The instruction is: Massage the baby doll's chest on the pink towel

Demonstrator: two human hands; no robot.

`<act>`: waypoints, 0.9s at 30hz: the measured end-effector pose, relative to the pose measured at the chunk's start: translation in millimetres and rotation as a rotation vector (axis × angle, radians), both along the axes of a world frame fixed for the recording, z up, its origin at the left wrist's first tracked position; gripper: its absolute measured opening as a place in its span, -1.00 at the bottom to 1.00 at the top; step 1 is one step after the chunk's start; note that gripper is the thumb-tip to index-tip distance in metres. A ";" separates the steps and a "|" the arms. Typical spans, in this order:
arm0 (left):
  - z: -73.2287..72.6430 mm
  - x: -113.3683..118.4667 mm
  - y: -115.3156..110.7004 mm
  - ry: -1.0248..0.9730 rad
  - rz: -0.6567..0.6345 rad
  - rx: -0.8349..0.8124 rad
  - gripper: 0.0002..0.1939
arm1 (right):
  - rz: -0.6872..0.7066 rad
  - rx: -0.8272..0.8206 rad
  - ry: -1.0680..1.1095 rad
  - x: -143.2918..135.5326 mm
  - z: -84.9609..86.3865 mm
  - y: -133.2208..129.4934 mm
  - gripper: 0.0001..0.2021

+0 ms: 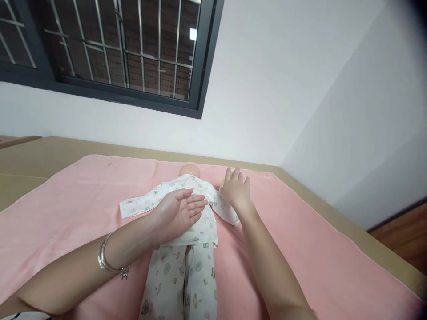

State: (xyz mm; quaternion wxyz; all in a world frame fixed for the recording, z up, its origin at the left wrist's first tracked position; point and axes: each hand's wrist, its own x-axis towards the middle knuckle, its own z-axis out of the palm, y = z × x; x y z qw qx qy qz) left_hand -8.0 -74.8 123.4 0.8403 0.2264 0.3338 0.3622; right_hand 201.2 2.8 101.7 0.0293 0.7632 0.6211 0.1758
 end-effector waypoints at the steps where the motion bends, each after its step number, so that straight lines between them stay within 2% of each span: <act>1: 1.9 -3.4 -1.2 -0.009 0.010 0.015 -0.33 | -0.020 0.002 0.012 -2.8 -0.8 -1.2 -0.28; 4: 7.1 -10.9 -2.3 -0.040 0.045 0.042 -0.31 | -0.020 0.006 0.079 -11.7 5.0 -8.7 -0.31; 7: 12.3 -14.8 -2.3 -0.053 0.086 0.035 -0.30 | 0.129 0.028 0.199 -25.7 18.6 -22.9 -0.46; 10: 18.8 -17.1 -3.6 -0.081 0.131 0.029 -0.32 | 0.416 0.076 0.453 -49.5 27.4 -45.6 -0.52; 13: 27.1 -20.3 -7.5 -0.167 0.126 0.090 -0.38 | 0.737 0.088 0.687 -80.3 24.1 -78.4 -0.42; 15: 31.8 -23.6 -11.5 -0.201 0.171 0.146 -0.42 | 0.911 0.077 0.698 -100.0 16.3 -105.6 -0.33; 18: 31.9 -28.9 -20.1 -0.182 0.306 0.255 -0.46 | 1.151 0.050 0.695 -119.1 1.7 -146.6 -0.08; 20: 25.2 -31.0 -29.4 -0.151 0.313 0.345 -0.49 | 1.207 0.089 0.738 -121.7 -5.6 -166.2 0.00; 22: 14.4 -30.8 -42.8 -0.110 0.260 0.413 -0.50 | 1.189 0.089 0.802 -117.0 -7.9 -174.4 -0.05; 24: 3.7 -28.0 -58.7 -0.075 0.174 0.431 -0.50 | 1.132 0.095 0.865 -108.7 -5.0 -170.9 -0.15; 27: -1.5 -21.6 -79.4 -0.101 -0.019 0.382 -0.42 | 1.044 0.259 0.872 -98.1 4.4 -151.7 -0.24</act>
